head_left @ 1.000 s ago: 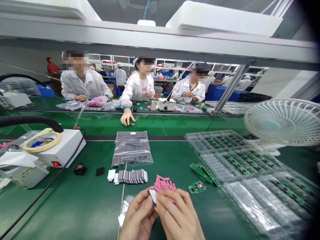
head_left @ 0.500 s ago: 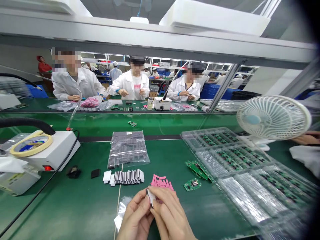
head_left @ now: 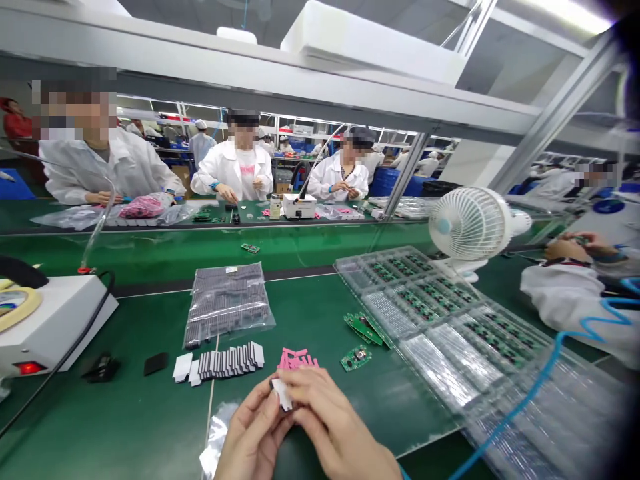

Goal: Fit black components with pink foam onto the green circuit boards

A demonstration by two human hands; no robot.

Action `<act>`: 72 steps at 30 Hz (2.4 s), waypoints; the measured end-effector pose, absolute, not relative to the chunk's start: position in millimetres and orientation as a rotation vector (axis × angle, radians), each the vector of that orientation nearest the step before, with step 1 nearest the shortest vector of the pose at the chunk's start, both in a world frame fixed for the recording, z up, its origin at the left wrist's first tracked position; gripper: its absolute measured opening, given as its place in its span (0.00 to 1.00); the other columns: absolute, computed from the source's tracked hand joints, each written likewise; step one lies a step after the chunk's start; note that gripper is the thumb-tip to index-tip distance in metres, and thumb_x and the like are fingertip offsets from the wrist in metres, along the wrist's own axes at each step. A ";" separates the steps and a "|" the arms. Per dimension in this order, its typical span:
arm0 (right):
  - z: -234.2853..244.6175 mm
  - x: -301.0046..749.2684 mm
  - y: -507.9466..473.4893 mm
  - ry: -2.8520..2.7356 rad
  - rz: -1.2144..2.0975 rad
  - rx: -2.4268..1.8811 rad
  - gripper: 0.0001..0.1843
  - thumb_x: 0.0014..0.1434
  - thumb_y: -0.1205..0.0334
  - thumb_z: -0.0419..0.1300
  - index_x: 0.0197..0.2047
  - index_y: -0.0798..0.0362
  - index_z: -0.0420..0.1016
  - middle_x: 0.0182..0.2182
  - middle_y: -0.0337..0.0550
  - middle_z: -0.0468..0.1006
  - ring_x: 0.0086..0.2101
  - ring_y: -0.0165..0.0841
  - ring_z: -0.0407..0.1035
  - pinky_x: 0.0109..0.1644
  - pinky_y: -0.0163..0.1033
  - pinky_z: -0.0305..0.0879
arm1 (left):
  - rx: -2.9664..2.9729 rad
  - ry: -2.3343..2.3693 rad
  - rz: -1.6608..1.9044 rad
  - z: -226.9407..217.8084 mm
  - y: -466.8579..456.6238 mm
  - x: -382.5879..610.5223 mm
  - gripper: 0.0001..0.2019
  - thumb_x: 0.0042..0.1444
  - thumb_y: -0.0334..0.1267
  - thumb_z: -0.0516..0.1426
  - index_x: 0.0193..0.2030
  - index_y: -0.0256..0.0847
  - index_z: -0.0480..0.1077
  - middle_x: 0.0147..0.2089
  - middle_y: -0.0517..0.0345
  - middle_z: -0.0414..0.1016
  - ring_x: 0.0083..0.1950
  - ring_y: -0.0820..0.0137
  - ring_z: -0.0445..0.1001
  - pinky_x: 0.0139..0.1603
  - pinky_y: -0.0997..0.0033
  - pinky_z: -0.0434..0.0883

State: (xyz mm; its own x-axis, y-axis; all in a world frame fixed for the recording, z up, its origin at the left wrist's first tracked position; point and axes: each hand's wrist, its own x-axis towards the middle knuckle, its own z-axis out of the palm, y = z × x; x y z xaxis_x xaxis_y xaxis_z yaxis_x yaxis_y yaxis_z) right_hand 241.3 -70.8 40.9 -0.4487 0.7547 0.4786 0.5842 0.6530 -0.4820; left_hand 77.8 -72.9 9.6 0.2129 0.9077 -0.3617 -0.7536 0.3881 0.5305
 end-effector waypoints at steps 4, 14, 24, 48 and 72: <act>24.8 293.2 -51.8 -2.091 -0.055 -1.462 0.15 0.71 0.58 0.51 0.53 0.53 0.73 0.49 0.53 0.81 0.49 0.46 0.76 0.54 0.54 0.73 | 0.173 0.759 1.206 14.7 -72.0 77.8 0.21 0.40 0.39 0.75 0.44 0.40 0.81 0.42 0.48 0.85 0.40 0.65 0.83 0.50 0.65 0.78; 14.5 334.3 -47.5 -2.182 -0.669 -1.501 0.24 0.74 0.60 0.42 0.39 0.58 0.77 0.33 0.53 0.85 0.29 0.40 0.80 0.26 0.39 0.70 | 0.111 0.649 1.157 16.6 -71.1 78.5 0.23 0.43 0.35 0.74 0.47 0.39 0.79 0.43 0.49 0.84 0.41 0.65 0.82 0.52 0.65 0.77; 46.3 288.2 -62.4 -1.440 0.544 -1.296 0.14 0.70 0.53 0.55 0.43 0.53 0.76 0.23 0.42 0.81 0.19 0.33 0.75 0.26 0.34 0.73 | 0.075 0.563 1.105 13.7 -72.7 82.0 0.12 0.49 0.32 0.71 0.42 0.36 0.80 0.45 0.45 0.84 0.46 0.64 0.81 0.58 0.63 0.74; 44.1 220.1 -74.3 -0.801 1.933 -0.887 0.26 0.44 0.49 0.77 0.31 0.54 0.66 0.17 0.35 0.76 0.11 0.21 0.62 0.11 0.23 0.53 | 0.413 0.762 1.331 26.1 -83.4 63.9 0.24 0.32 0.39 0.77 0.40 0.42 0.81 0.40 0.50 0.84 0.44 0.58 0.81 0.47 0.67 0.74; 37.2 221.8 -86.8 -0.726 1.979 -0.870 0.25 0.45 0.52 0.76 0.29 0.54 0.65 0.14 0.33 0.73 0.10 0.19 0.60 0.12 0.23 0.49 | 0.502 0.844 1.388 32.7 -88.9 69.0 0.23 0.25 0.39 0.79 0.33 0.41 0.82 0.35 0.48 0.84 0.38 0.61 0.81 0.40 0.70 0.76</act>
State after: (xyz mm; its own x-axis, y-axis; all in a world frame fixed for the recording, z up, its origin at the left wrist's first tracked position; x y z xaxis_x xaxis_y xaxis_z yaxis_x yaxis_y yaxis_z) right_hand 221.8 -86.8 37.2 -0.4113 0.8587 -0.3059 -0.4575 -0.4847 -0.7455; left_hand 69.0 -88.9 32.7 -0.0306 0.9750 -0.2200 -0.6444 0.1490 0.7500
